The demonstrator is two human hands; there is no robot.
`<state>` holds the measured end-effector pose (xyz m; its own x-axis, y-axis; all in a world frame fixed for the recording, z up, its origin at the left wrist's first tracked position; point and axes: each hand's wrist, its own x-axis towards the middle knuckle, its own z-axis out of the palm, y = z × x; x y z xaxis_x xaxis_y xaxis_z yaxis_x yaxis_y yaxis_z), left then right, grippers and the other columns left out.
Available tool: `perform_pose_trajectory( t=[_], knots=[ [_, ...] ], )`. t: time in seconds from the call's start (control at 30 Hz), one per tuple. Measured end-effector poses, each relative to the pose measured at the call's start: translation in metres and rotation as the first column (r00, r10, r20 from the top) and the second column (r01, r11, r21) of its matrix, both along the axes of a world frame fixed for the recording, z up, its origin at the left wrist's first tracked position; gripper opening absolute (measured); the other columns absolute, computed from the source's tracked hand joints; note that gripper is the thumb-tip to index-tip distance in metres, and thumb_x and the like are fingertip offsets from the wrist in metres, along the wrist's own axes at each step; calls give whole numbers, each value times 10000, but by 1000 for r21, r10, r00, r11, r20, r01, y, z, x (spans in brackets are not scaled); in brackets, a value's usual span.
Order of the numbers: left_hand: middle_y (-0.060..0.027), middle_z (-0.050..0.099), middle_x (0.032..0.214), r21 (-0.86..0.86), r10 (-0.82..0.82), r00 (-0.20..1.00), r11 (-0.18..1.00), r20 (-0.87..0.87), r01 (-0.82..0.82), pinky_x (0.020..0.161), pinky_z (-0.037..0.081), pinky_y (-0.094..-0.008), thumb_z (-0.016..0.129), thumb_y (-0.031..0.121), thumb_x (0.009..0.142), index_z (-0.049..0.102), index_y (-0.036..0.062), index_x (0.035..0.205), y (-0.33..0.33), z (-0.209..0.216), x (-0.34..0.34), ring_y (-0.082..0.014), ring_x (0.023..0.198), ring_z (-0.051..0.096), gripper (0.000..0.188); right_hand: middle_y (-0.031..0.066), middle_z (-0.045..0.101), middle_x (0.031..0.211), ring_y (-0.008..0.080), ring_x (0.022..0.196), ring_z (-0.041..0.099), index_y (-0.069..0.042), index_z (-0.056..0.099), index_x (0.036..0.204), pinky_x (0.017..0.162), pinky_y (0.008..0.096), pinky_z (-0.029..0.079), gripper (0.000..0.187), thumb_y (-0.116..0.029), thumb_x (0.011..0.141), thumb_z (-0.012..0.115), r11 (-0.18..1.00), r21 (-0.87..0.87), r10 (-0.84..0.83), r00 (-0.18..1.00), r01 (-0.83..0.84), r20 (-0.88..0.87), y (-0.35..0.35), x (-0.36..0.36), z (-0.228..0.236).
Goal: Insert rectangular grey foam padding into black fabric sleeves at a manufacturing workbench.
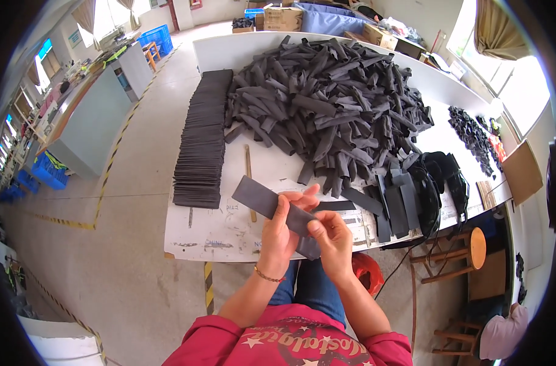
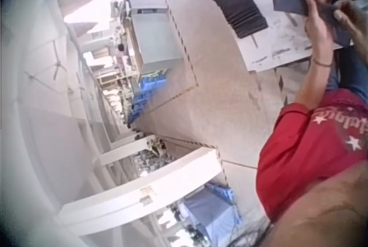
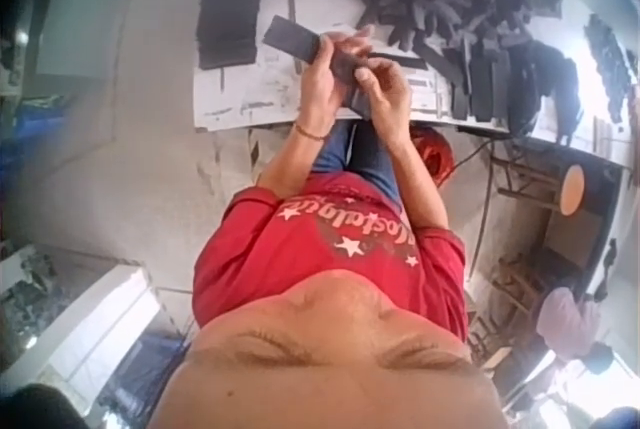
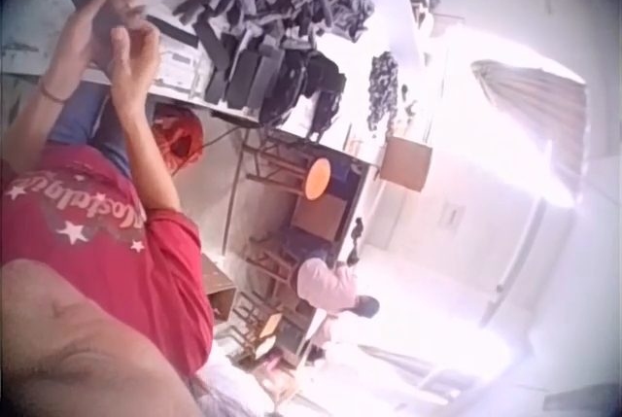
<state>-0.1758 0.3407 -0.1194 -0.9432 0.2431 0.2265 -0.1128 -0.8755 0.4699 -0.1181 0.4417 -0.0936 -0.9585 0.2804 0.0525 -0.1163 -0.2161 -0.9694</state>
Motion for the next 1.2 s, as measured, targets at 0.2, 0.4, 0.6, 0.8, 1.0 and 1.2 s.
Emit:
perform_pose_trajectory(
  t=[0.2, 0.4, 0.6, 0.8, 1.0, 1.2],
  knots=[
    [-144, 638, 1109, -10, 34, 985, 999, 167, -33, 1032, 427, -443, 591, 410, 944, 518, 63, 1260, 6, 7, 1, -312, 1228, 521, 476, 93, 621, 879, 208, 767, 622, -26, 629, 943, 702, 285, 500, 214, 119, 787, 653, 676, 623, -102, 887, 394, -450, 9, 3, -9],
    [-49, 682, 968, -162, 107, 943, 985, 316, -58, 770, 566, -299, 626, 255, 948, 621, 63, 1017, -10, -12, 8, -155, 873, 669, 204, 129, 582, 1017, 306, 864, 601, -40, 659, 981, 714, 371, 512, 392, 160, 643, 655, 477, 727, 143, 772, 494, -619, 44, -6, -26],
    [-69, 679, 865, -364, 257, 914, 922, 315, -134, 689, 580, -317, 705, 97, 874, 646, 6, 942, -16, -16, 10, -172, 764, 670, 127, 98, 596, 1151, 183, 1018, 582, -9, 646, 1042, 816, 315, 494, 183, 40, 883, 569, 995, 82, -55, 996, 61, -69, 39, 3, -28],
    [-41, 653, 885, -534, 185, 956, 845, 228, -37, 689, 525, -261, 738, 133, 850, 643, -15, 998, -2, -17, 15, -111, 763, 622, 229, -11, 644, 893, 65, 845, 570, -6, 654, 1014, 763, 226, 467, 132, -109, 933, 635, 990, 136, 27, 996, -38, 82, 56, 12, -31],
    [-8, 617, 803, -500, 341, 915, 844, 218, -196, 577, 499, -251, 767, 83, 813, 629, 59, 893, -22, -27, 2, -103, 695, 601, 161, -26, 622, 914, 40, 846, 536, -17, 652, 1036, 740, 215, 461, 164, -139, 927, 656, 978, 159, 128, 990, -135, 57, 48, 12, -39],
    [-52, 661, 773, -516, 237, 956, 849, 175, -116, 585, 505, -265, 730, 55, 826, 671, 13, 881, -8, -23, 5, -131, 663, 620, 91, 26, 640, 969, 91, 909, 587, 13, 631, 1099, 810, 251, 475, 258, -192, 942, 637, 885, 441, 153, 988, -147, 21, 66, 18, -29]
  ],
)
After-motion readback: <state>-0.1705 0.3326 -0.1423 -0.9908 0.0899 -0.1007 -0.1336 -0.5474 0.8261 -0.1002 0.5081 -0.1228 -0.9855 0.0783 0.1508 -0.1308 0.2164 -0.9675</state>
